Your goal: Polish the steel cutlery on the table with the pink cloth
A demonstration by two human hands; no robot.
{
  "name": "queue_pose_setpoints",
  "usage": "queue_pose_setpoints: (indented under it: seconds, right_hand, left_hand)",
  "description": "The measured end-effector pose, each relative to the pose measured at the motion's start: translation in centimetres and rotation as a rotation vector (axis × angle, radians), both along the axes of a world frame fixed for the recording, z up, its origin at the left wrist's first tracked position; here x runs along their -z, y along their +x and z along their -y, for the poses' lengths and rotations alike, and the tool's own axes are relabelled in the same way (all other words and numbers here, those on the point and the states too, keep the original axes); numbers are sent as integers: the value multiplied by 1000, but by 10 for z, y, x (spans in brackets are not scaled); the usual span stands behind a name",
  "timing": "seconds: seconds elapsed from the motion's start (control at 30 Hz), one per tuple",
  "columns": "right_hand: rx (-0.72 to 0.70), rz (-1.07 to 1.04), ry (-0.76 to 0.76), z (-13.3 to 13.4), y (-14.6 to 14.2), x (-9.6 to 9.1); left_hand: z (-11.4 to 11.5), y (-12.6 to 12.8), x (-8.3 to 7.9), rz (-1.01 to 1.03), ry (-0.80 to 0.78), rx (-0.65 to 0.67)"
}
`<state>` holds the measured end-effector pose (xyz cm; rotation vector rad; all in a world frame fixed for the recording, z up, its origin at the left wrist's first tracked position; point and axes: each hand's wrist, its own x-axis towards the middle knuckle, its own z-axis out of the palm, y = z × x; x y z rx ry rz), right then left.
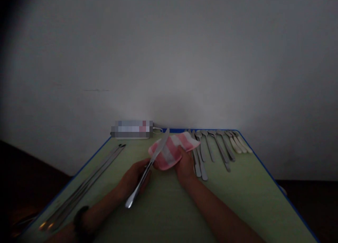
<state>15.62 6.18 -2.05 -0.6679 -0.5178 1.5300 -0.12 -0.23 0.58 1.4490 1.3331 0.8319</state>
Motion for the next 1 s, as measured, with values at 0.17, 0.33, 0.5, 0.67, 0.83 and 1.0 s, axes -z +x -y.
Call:
queue_pose_setpoints:
  seconds: [0.17,0.33,0.5,0.67,0.83,1.0]
  right_hand:
    - [-69,-36,-38,0,2,-7]
    - [-184,-83,-42,0,2,-11]
    - [-242,-90,5,-1,3,-14]
    - [-357,-23,83,4,10,-20]
    - [-432,-26,20,5,17,-18]
    - [-353,21,78,2,15,-17]
  left_hand:
    - [-1,0,-1,60,30,16]
    - [-4,4,-1,306,-9,-69]
    - [-2,0,2,155,80,53]
    - [5,-1,1,-110,194,52]
    - [2,-1,-1,-183,196,41]
    - [2,3,3,-80,187,49]
